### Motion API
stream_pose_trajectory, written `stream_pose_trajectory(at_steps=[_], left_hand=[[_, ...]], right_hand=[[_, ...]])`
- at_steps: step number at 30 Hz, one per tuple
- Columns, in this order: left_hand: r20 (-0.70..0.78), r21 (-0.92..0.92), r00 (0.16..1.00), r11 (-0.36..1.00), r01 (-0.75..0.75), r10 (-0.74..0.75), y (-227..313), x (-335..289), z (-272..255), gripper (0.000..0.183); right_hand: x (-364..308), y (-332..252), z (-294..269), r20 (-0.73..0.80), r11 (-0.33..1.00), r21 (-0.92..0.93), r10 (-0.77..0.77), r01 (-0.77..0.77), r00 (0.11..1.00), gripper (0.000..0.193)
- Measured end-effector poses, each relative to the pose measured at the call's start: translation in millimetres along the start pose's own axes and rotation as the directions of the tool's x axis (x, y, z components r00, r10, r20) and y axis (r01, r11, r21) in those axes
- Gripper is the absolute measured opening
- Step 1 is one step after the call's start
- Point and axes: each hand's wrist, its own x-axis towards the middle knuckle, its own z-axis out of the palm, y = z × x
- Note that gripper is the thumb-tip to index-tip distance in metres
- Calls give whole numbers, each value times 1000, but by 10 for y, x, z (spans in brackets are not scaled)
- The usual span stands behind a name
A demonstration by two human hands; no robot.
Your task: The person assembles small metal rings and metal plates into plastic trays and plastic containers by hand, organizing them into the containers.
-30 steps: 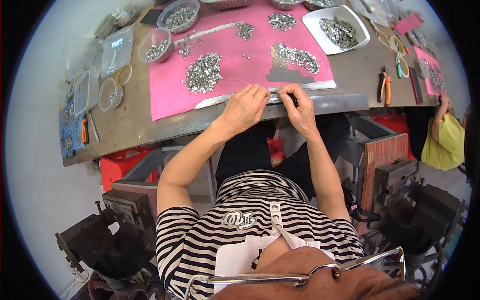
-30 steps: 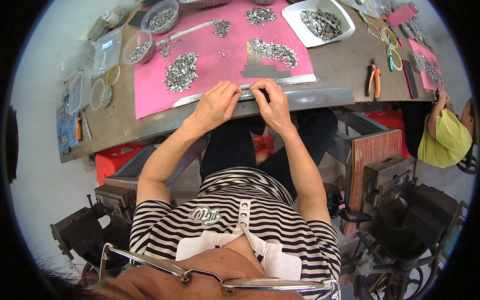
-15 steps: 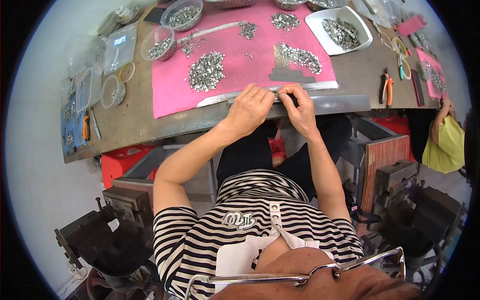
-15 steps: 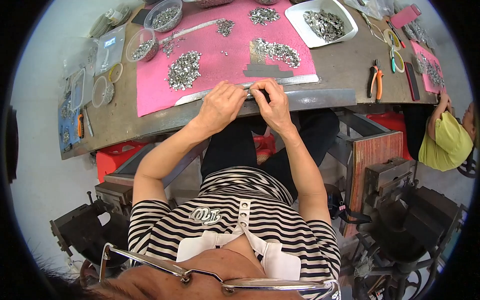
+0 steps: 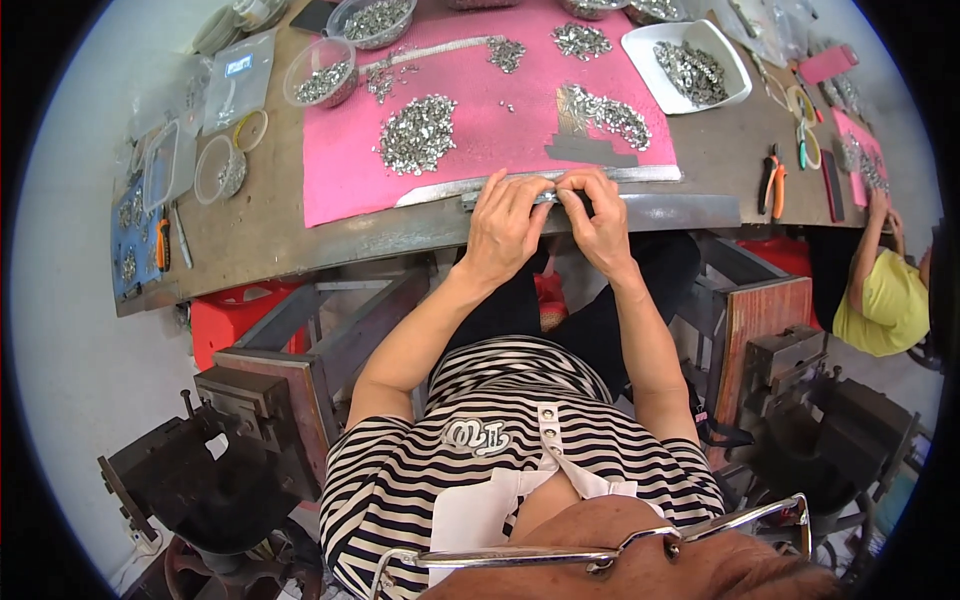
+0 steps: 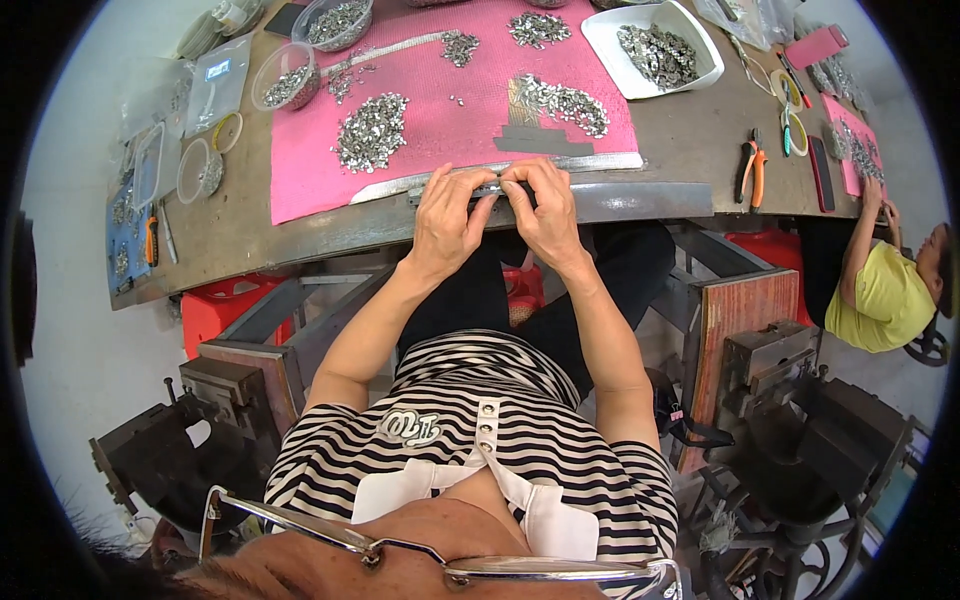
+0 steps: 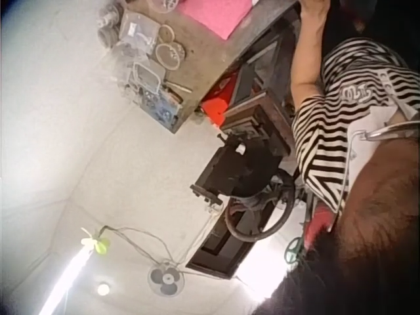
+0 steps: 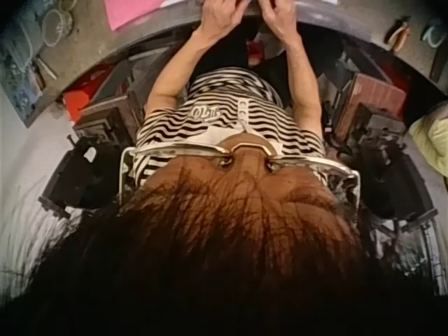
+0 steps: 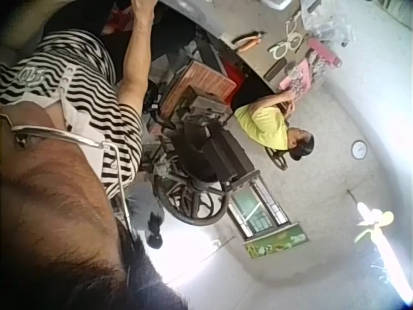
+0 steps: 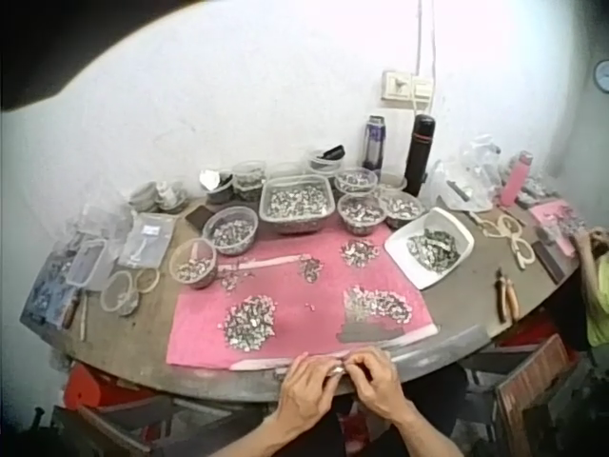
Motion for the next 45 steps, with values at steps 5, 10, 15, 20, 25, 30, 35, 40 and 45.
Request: stream_pose_trajectory(at_steps=[5,10,15,20,25,30,35,40,45], left_hand=[[-18,-1,1000,1000,9,-9,26,-10,-26,33],[-48,-21,999,1000,7,-8,41,-24,-4,28],[-28,-35,1000,999,3,-4,33,-12,-15,27],[-37,-37,999,999,-3,2,19,-2,-18,27],[-47,-39,999,999,-12,10,19,-29,-14,27],[-22,-66,1000,998,18,-20,60,-41,-25,25],[-46,-46,999,999,15,-17,29,20,-22,25],[-43,-49,999,999,24,-26,0,11,27,27],[-52,-22,998,999,31,-32,30,-23,-23,25]], right_hand=[[-6,-49,30,-4,958,-216,-193,187,981,9],[-8,-145,-7,-13,914,-303,-286,269,958,16],[-1,-100,-10,-14,948,-243,-215,206,976,15],[39,-140,-71,63,908,-321,-263,269,963,15],[13,-140,-102,142,876,-369,-276,309,951,16],[-60,-23,-136,-48,991,-132,-42,36,998,15],[-36,169,-88,-141,980,103,182,-168,973,8],[-11,145,-105,-113,976,124,196,-182,974,8],[-3,91,-84,-106,987,101,138,-127,985,8]])
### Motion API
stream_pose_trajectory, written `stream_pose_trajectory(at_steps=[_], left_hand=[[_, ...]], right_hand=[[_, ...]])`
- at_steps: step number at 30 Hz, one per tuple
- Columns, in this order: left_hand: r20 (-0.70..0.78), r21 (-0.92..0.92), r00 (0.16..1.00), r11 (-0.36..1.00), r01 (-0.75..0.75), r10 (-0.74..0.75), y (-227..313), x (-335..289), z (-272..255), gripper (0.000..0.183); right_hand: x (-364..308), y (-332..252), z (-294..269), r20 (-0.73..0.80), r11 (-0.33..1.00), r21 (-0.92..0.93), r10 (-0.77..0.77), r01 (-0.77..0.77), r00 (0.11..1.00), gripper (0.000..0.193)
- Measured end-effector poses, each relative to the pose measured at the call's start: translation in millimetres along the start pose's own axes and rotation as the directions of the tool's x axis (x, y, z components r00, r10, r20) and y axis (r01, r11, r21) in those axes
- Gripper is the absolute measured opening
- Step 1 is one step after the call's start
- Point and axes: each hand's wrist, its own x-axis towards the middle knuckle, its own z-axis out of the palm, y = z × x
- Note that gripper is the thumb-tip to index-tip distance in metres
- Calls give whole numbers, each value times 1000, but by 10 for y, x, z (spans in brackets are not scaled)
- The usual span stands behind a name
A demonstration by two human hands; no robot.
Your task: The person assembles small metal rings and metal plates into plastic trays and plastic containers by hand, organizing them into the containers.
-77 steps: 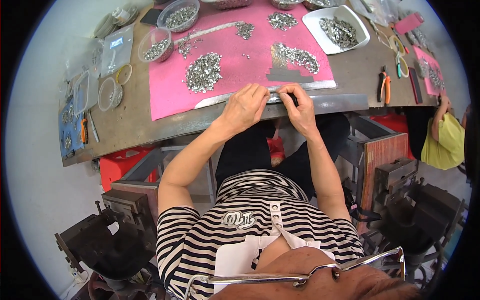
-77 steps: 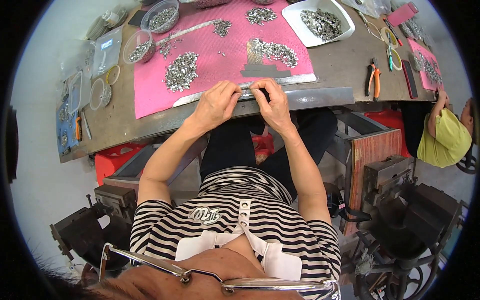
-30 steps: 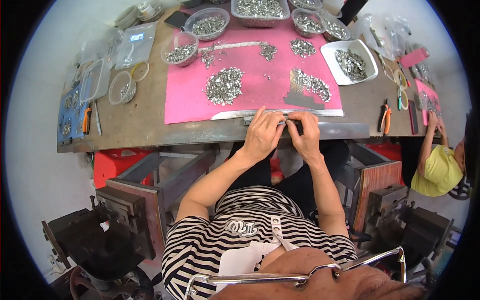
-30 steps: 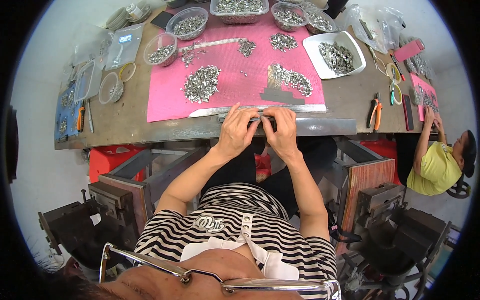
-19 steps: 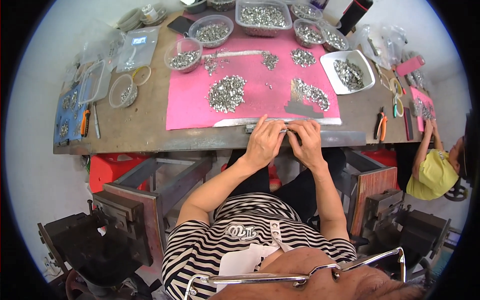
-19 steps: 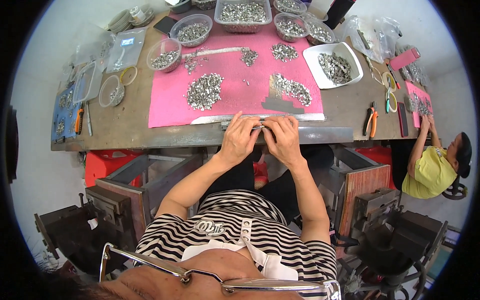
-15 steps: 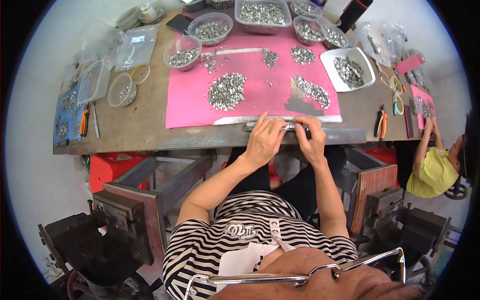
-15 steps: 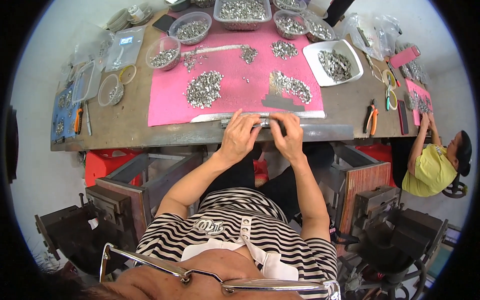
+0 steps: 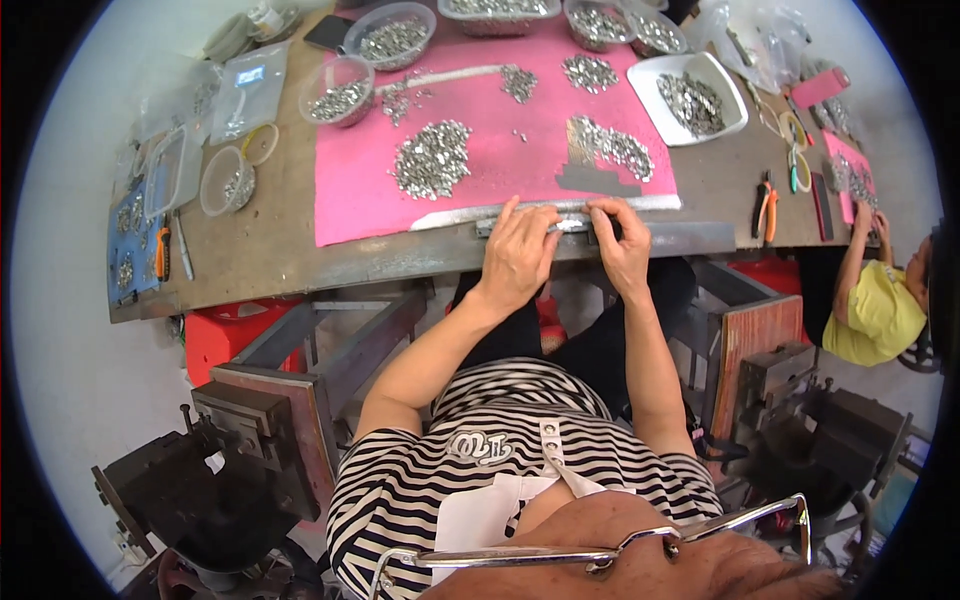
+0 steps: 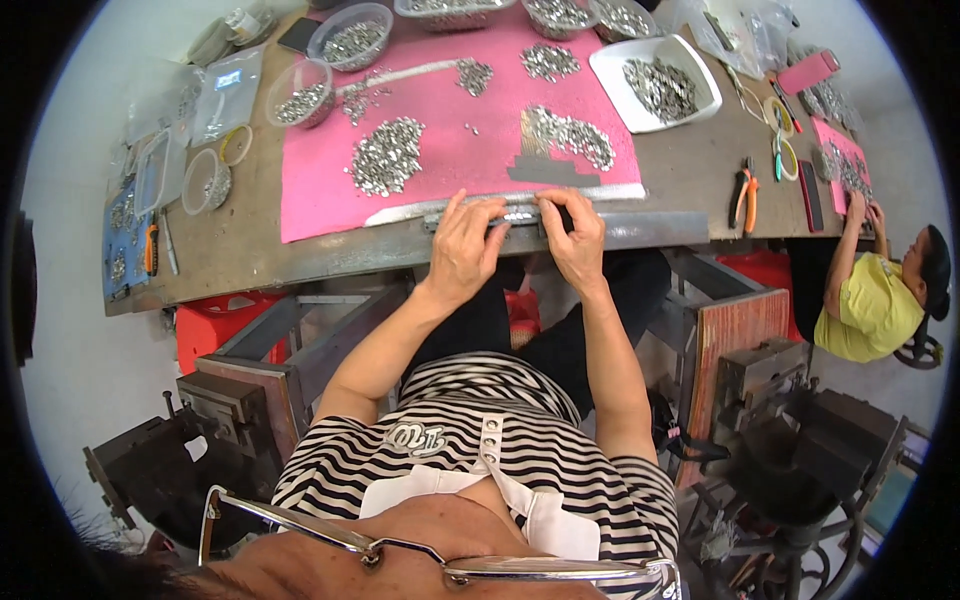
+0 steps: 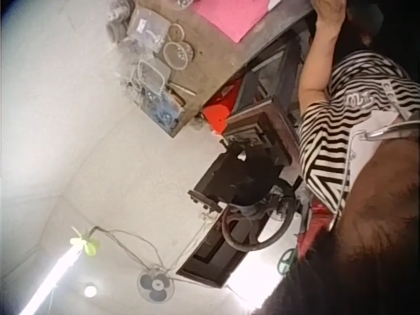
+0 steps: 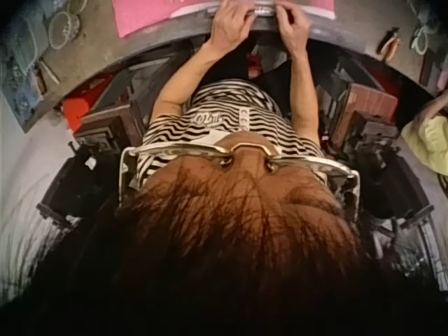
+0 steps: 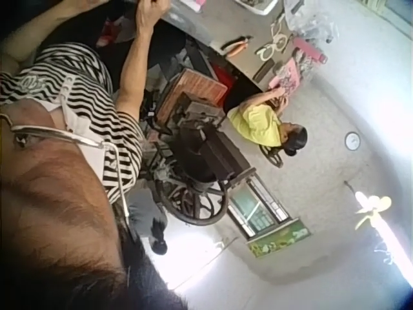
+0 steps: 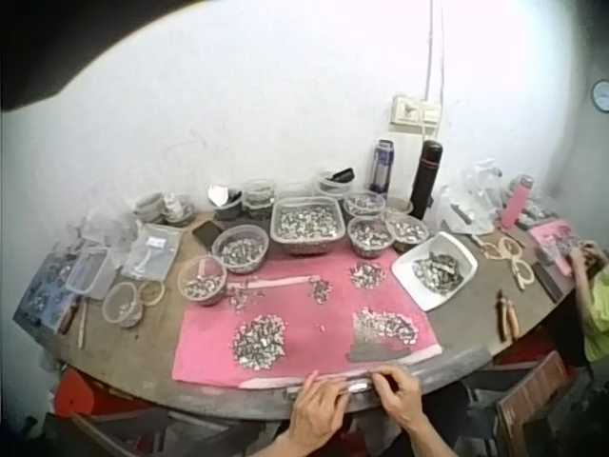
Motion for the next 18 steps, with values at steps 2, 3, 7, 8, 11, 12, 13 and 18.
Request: stream_pose_trajectory(at_steps=[2,3,7,8,11,12,13,18], left_hand=[[7,-5,1000,1000,4,-4,23,-18,14,24],[10,-10,1000,1000,-2,2,24,-32,36,24],[16,-38,1000,999,-12,13,24,-16,62,23],[16,-34,1000,999,-8,8,25,-15,36,23],[0,-32,1000,999,-21,21,14,13,-25,23],[30,-28,1000,1000,3,-2,15,7,-42,23],[59,-22,998,999,27,-25,5,14,-64,23],[76,-60,997,998,-21,26,-515,461,-416,20]], right_hand=[[-51,16,-15,-16,999,-17,35,-35,999,8],[-68,42,-28,-18,999,-11,40,-41,999,8],[-79,120,-56,-26,1000,-9,24,-25,999,7],[-69,83,-37,-22,1000,-5,26,-26,999,7],[-15,5,17,-22,999,30,35,-34,999,7],[-17,22,16,-20,999,33,27,-26,999,7],[-41,44,-9,-6,1000,-12,15,-16,1000,8],[-77,81,-51,-25,998,-18,56,-56,998,8]])
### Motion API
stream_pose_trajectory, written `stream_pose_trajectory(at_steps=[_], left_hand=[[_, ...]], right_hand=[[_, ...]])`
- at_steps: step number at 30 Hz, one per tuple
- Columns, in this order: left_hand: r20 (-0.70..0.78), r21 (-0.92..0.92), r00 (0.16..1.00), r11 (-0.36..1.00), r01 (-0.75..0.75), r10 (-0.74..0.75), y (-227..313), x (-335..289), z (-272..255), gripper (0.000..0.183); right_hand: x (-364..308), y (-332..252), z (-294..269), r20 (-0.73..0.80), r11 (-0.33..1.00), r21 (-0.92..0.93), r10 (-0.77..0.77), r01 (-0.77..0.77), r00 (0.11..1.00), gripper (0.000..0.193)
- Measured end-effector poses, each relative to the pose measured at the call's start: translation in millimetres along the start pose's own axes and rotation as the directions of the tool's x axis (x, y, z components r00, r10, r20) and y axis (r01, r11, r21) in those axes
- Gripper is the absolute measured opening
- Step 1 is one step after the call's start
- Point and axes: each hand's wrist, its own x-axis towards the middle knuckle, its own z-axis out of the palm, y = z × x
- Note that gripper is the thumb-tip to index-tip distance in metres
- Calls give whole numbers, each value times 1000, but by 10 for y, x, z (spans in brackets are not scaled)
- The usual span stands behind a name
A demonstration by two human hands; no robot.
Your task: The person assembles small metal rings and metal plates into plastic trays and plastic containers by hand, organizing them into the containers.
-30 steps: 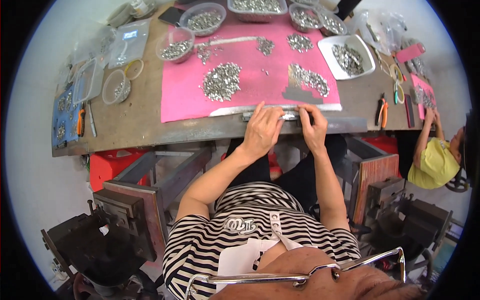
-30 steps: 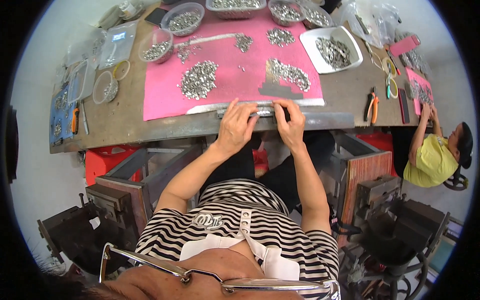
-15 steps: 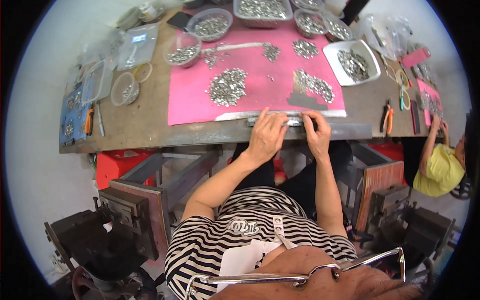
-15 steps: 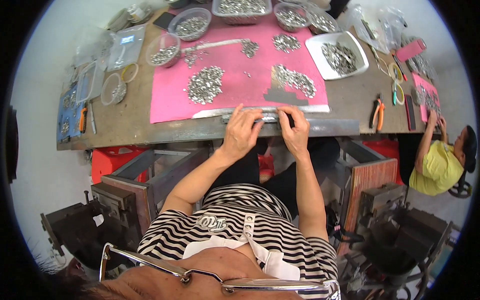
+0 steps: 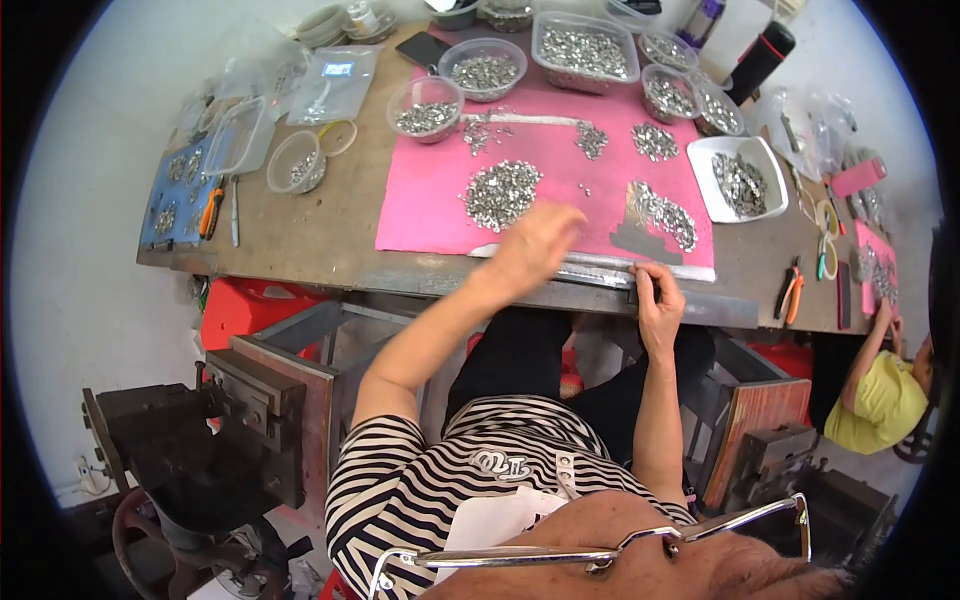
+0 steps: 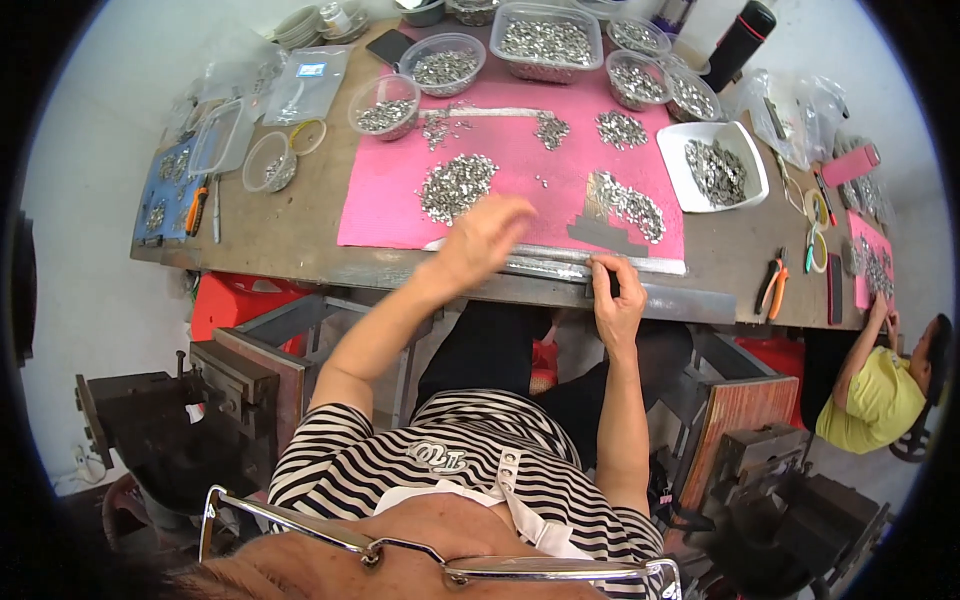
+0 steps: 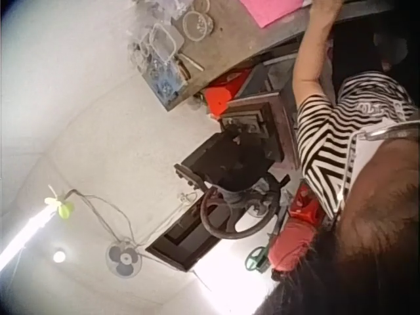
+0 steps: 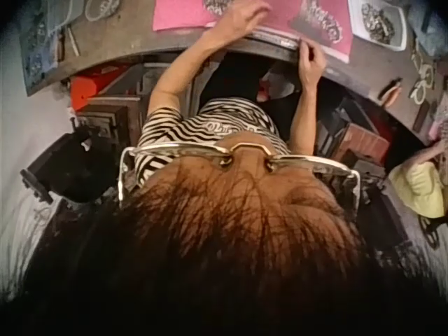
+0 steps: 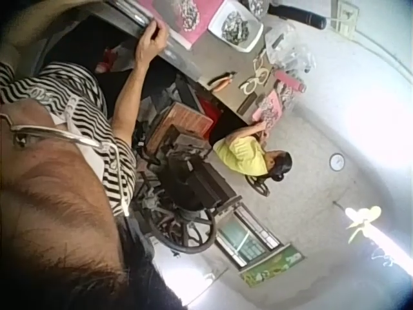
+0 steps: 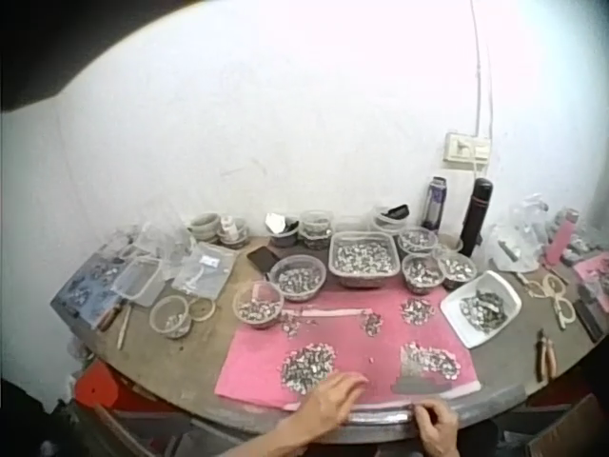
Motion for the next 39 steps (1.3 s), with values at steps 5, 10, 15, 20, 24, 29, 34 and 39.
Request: stream_pose_trajectory(at_steps=[5,10,15,20,24,29,34,39], left_hand=[[-211,393,972,902,177,-99,-819,236,-772,23],[-202,429,970,879,210,-133,-1206,188,-795,20],[-170,372,971,902,220,-166,-1282,268,-687,13],[-266,378,962,911,167,-65,-1364,216,-646,12],[-315,197,938,956,216,-147,-1333,206,-662,9],[-308,-3,916,963,269,-257,-1260,194,-770,11],[-271,192,943,949,249,-193,-1263,138,-785,11],[-274,235,931,922,307,-240,-1319,111,-736,12]], right_hand=[[-20,18,35,1,999,36,12,-12,1000,7],[10,-9,31,-8,1000,29,4,-4,1000,7],[257,-48,-67,172,992,-111,-39,59,984,8],[997,-515,370,314,908,-183,-308,376,898,6],[1458,-625,1052,432,883,-83,-386,462,815,4],[1805,-440,1788,457,840,-133,-419,526,785,6],[1841,-424,2019,520,797,-291,-333,530,787,8],[1858,-401,2059,525,770,-325,-336,550,782,10]])
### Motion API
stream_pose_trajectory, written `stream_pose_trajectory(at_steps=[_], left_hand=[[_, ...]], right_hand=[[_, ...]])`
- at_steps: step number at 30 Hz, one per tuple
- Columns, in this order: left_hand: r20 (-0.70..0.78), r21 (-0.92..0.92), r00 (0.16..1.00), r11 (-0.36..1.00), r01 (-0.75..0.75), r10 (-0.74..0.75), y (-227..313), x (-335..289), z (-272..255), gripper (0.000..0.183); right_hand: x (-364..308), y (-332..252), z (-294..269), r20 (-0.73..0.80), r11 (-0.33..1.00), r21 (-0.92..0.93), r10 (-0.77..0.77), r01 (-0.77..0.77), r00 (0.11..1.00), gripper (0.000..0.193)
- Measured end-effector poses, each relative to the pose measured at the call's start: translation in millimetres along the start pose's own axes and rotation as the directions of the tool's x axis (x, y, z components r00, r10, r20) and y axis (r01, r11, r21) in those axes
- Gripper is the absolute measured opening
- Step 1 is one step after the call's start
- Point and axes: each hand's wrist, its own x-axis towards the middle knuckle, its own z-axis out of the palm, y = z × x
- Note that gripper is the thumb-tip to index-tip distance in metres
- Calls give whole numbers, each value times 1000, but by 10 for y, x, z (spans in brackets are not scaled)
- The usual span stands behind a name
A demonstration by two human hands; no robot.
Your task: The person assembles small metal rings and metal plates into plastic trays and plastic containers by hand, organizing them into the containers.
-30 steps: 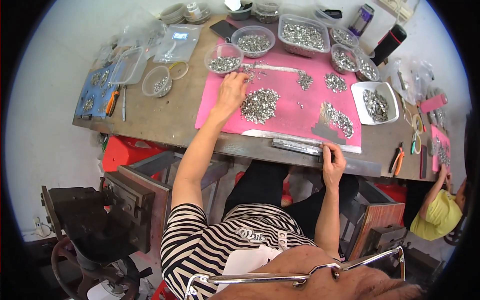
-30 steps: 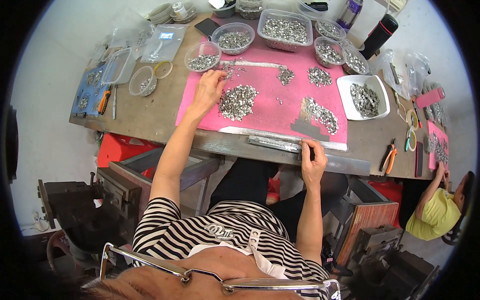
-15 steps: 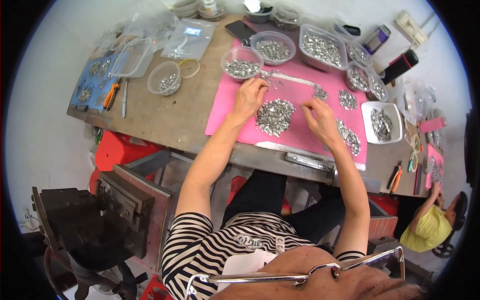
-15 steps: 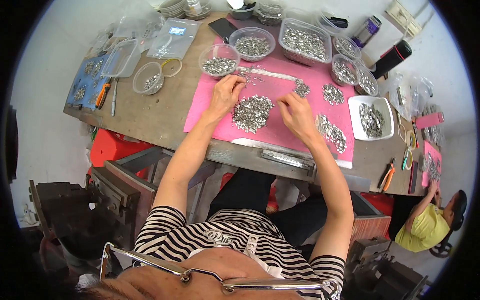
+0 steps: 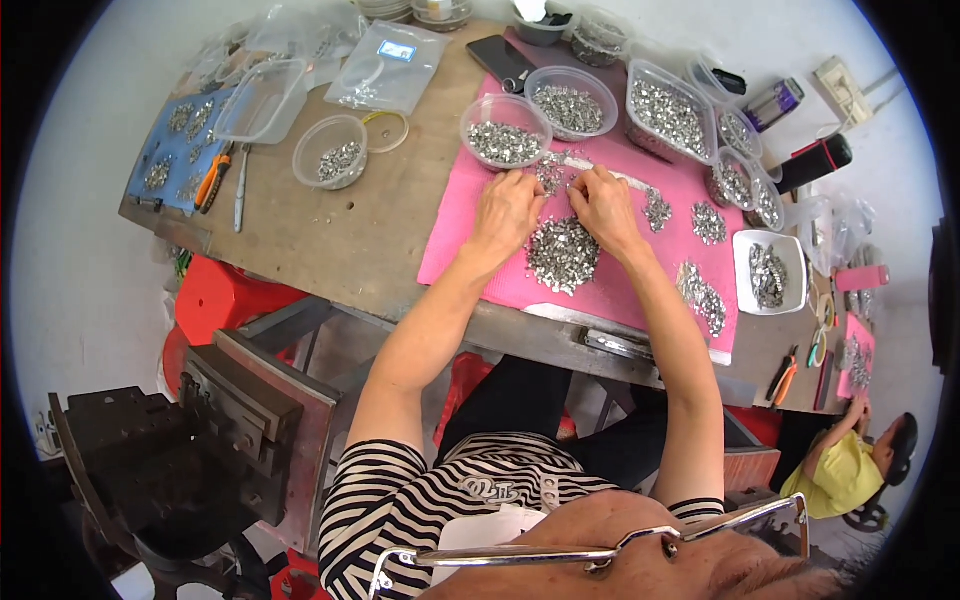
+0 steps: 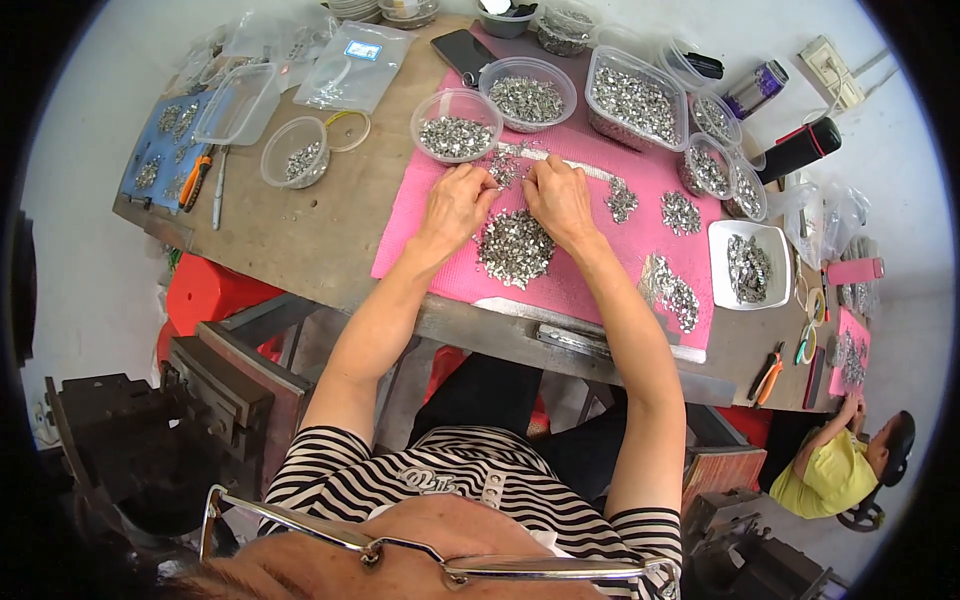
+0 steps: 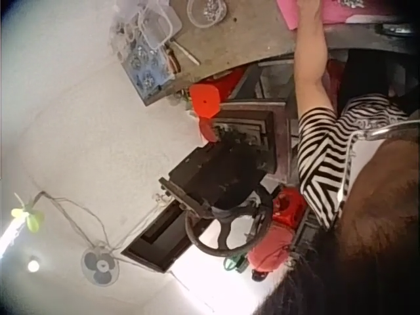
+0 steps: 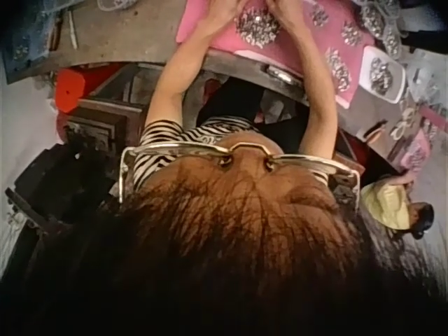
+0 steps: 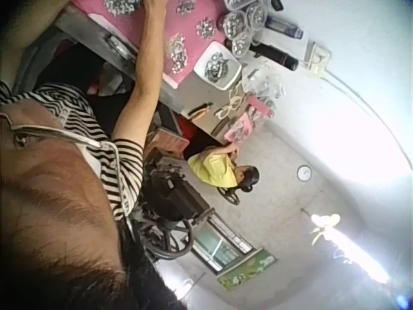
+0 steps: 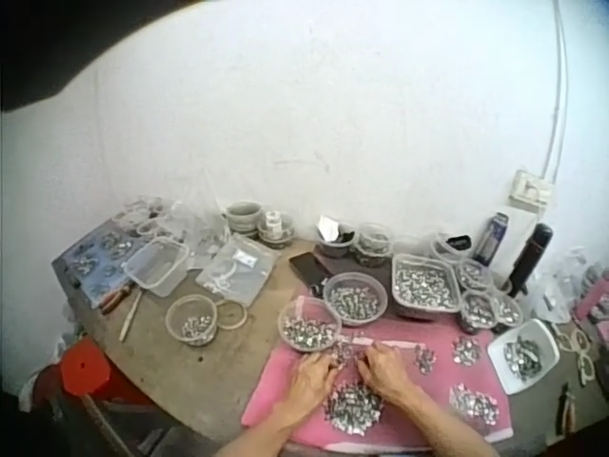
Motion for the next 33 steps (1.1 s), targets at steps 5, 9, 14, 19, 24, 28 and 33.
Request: stream_pose_trajectory(at_steps=[5,9,14,19,24,28,33], left_hand=[[-49,66,999,998,13,-10,0,-2,45,12],[-94,79,996,997,14,-6,34,40,28,11],[-121,-1,992,1000,-20,20,-14,46,4,9],[26,-47,1000,999,-15,16,-20,55,-99,9],[33,-13,997,997,-74,74,-31,32,-130,9],[27,-32,997,997,-66,67,-50,21,-124,10],[67,-62,997,997,-37,41,-39,48,-148,11]], right_hand=[[-108,-198,-265,17,995,15,-98,98,995,12],[-151,-313,-405,192,987,158,-64,33,979,10],[24,-231,-163,83,948,318,-38,10,996,13],[132,-115,30,69,973,150,-189,178,979,21],[195,39,77,6,984,100,-147,146,989,16],[225,-65,47,-10,961,141,-238,237,971,12],[249,-142,152,44,939,-49,-338,340,940,17]])
